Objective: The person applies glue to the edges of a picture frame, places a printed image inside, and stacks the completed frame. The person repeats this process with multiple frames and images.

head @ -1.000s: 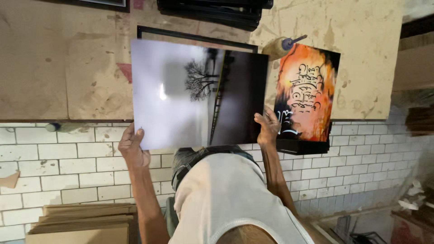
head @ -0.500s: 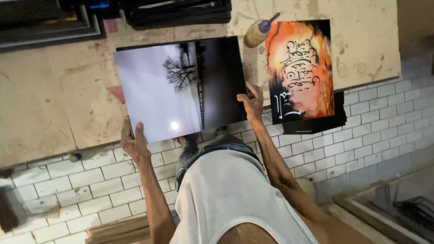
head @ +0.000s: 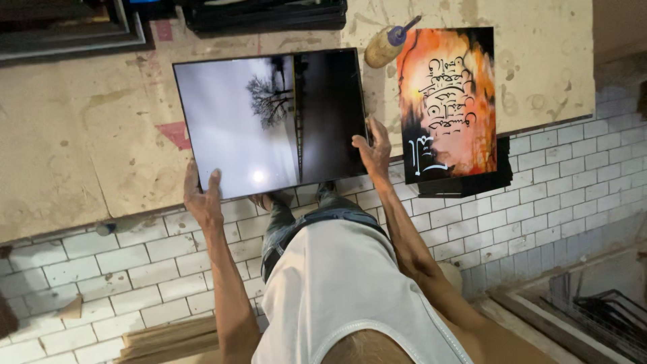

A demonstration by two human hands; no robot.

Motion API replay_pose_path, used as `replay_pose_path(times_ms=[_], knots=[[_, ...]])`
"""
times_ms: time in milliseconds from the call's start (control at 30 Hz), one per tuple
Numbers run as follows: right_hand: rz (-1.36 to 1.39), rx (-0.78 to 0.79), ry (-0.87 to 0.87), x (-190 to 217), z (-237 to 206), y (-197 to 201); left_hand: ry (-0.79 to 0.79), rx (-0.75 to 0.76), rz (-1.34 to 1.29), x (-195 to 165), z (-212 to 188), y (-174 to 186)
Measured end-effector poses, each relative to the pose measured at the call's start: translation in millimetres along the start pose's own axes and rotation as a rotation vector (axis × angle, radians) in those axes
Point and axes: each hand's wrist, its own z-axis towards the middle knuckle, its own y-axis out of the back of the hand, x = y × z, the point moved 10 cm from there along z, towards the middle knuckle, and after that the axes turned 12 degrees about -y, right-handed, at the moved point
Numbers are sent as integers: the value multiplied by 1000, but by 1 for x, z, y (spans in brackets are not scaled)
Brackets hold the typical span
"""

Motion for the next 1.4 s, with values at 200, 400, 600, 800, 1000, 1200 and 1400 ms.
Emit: replay_pose_path(times_ms=[200,400,600,800,1000,1200,1400], knots=[[-618,-65,-169,-20,-30,36,-242,69,668,-1,-18,11],[16,314,-443,-81,-64,39,-84,61,475,23,-34,19],[422,324,-598,-103,-50,51,308,-59,-381,47,-33,31],[323,267,-655,-107,-48,48,403,-33,-481,52,-32,24],[-96,274,-534,-93,-41,48,276,44,-254,58,-18,32],[-215,294,-398,-45,-56,42,158,30,-504,33,-47,62],[-324,359,22,39,-1,3,-28,-98,-586,-40,-25,125]])
